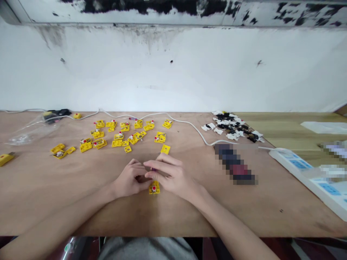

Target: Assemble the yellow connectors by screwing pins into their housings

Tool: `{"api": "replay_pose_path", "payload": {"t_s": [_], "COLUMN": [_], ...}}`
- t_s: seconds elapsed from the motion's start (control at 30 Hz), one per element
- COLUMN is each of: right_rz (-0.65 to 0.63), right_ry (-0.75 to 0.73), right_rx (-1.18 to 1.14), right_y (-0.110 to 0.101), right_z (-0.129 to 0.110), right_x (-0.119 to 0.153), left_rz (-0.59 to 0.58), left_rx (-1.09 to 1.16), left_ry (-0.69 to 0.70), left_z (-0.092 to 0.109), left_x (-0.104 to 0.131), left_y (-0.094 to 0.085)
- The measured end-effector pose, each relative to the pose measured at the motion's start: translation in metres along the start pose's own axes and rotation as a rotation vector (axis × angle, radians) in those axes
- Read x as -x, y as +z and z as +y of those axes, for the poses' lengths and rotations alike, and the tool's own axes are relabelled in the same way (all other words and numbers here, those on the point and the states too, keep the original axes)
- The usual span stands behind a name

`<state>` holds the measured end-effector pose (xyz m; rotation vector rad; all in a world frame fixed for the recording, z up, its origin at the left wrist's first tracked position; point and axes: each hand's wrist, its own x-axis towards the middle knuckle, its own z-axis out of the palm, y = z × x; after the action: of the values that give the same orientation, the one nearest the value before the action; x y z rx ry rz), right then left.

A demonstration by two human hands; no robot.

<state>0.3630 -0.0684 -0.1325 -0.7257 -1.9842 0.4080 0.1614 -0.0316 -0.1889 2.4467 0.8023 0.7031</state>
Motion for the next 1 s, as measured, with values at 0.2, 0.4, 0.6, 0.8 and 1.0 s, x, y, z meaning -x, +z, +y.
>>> {"api": "replay_pose_path", "payload": {"t_s": [0.2,0.4,0.6,0.8,1.0], "right_rz": [-0.009,-0.084,0.008,-0.025,-0.096], "right_ry": [0.015,0.059,0.024,0.002,-0.043], "right_rx": [-0.009,-0.059,-0.048,0.051,-0.071], "right_y": [-0.0016,-0.0019,0.0064,0.0016,0.001], "right_z": [-0.001,0.0015,0.0028,0.0016,-0.0009], "right_x": [0.0022,0.004,0.0058,0.0043,0.0069], "left_rz": [-0.003,0.003,0.009,0.018,0.015], "left_rx": [-0.004,0.014,-0.029,-0.016,0.018], "left_ry": [0.007,-0.005,0.005,-0.011,-0.02], "left_z": [-0.0018,-0.0012,-0.0021,-0.0022,-0.0007], "left_x": [0.0009,0.0009,0.0011,0.0006,0.0011], "left_y": [0.0023,0.002,0.0026,0.0032,0.0014]}}
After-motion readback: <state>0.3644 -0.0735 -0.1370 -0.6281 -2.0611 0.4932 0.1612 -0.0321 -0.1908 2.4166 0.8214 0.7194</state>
